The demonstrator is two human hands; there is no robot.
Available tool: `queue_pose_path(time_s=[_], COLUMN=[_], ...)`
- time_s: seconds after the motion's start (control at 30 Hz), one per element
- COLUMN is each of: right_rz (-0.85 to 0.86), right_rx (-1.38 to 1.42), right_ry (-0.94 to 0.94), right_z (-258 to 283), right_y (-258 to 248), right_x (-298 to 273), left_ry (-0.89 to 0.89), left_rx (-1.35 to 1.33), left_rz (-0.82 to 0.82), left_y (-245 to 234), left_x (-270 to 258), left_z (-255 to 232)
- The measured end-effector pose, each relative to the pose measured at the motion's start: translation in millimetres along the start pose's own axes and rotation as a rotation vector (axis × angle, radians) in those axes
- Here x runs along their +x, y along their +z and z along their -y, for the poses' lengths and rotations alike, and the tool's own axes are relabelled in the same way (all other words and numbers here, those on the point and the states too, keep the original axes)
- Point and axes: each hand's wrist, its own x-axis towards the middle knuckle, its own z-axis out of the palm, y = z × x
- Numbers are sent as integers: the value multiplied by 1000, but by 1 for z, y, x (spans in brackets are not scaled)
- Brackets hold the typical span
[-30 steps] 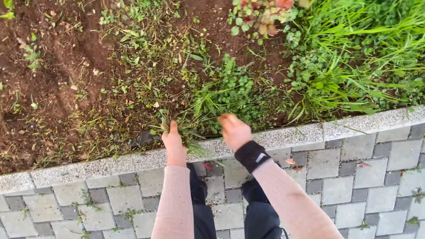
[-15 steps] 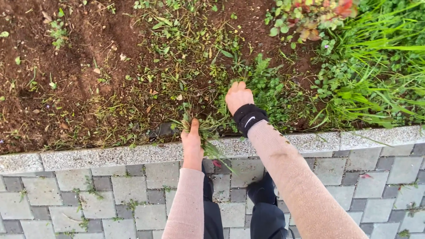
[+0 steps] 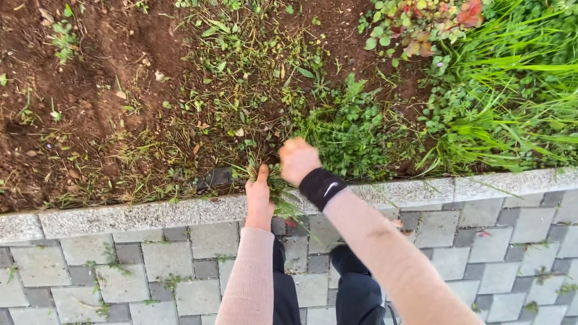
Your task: The person pulls weeds by hand from a garden bed along a paved walkway. They gather the uprooted weeds into a growing bunch in their left hand and continue clearing the soil area.
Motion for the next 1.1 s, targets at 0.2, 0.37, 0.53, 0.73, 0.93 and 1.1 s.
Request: queue_pose_path(time_s=[0.2,0.37,0.53,0.73,0.93,1.1], right_rz=[-256,63,-135,-708,-288,-135], right_rx=[134,337,598,281,111,527], right_ry=[165,115,74,274,758,964], right_z=[32,32,-7,-30,-48,-14], right_y=[77,54,64,33,44,-14], right_x=[-51,-69,-56,-10,25,30], left_ry=[-80,-53,36,91,114,136], left_rx=[113,-165,-101,66,85,31], left_rz=[24,100,211,206,212,238], left_y=[39,16,37,36,10,1], left_x=[-59,-4,-26,-27,6,19], left_z=[-44,6,-22,-59,-43,-36])
